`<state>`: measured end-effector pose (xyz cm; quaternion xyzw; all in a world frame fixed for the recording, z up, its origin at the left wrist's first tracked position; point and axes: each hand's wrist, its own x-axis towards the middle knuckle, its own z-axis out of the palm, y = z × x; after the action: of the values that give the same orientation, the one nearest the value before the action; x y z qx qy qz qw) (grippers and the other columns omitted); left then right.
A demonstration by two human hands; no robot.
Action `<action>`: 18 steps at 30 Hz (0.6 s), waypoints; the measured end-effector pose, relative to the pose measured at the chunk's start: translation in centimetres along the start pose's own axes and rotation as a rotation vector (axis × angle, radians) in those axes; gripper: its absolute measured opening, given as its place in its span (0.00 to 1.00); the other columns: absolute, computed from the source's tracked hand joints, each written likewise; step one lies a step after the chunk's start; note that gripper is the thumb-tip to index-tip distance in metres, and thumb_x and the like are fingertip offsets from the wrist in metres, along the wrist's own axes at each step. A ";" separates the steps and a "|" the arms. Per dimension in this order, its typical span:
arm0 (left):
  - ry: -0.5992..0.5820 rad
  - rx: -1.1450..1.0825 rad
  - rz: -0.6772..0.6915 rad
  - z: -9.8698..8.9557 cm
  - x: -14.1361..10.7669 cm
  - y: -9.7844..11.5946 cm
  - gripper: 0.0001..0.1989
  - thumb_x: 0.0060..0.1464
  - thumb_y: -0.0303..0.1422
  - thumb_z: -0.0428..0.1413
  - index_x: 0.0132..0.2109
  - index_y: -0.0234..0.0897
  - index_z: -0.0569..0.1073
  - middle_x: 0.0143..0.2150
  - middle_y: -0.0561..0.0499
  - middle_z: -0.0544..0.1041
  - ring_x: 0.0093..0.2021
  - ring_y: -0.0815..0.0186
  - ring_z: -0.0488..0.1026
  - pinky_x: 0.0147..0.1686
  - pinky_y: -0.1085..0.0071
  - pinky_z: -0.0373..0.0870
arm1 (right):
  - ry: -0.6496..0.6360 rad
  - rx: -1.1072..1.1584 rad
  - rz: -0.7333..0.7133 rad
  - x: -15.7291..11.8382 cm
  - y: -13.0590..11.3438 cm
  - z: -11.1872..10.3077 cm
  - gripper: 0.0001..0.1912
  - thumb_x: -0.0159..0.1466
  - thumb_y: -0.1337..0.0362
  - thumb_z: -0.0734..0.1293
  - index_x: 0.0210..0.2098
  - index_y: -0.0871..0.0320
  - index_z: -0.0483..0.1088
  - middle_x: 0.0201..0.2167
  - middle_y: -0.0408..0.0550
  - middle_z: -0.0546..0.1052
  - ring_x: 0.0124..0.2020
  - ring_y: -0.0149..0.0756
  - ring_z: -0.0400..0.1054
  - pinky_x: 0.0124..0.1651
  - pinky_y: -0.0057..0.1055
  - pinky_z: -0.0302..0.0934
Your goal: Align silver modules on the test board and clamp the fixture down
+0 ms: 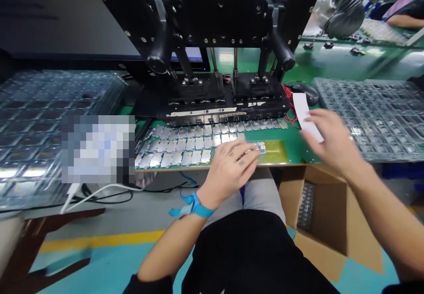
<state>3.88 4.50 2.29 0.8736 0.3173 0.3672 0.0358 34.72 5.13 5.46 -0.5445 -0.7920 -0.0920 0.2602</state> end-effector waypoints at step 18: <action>-0.238 0.167 -0.033 1.1 1.7 -1.0 0.15 0.69 0.32 0.47 0.57 0.39 0.72 0.44 0.48 0.82 0.49 0.59 0.73 0.50 0.60 0.61 | -0.053 0.290 -0.166 0.1 -7.2 5.5 0.12 0.71 0.68 0.58 0.44 0.59 0.73 0.44 0.55 0.79 0.47 0.43 0.73 0.52 0.45 0.68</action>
<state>4.99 6.44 2.30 0.9056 0.3547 0.2325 0.0065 26.41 4.77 1.88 -0.4363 -0.8458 0.0164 0.3066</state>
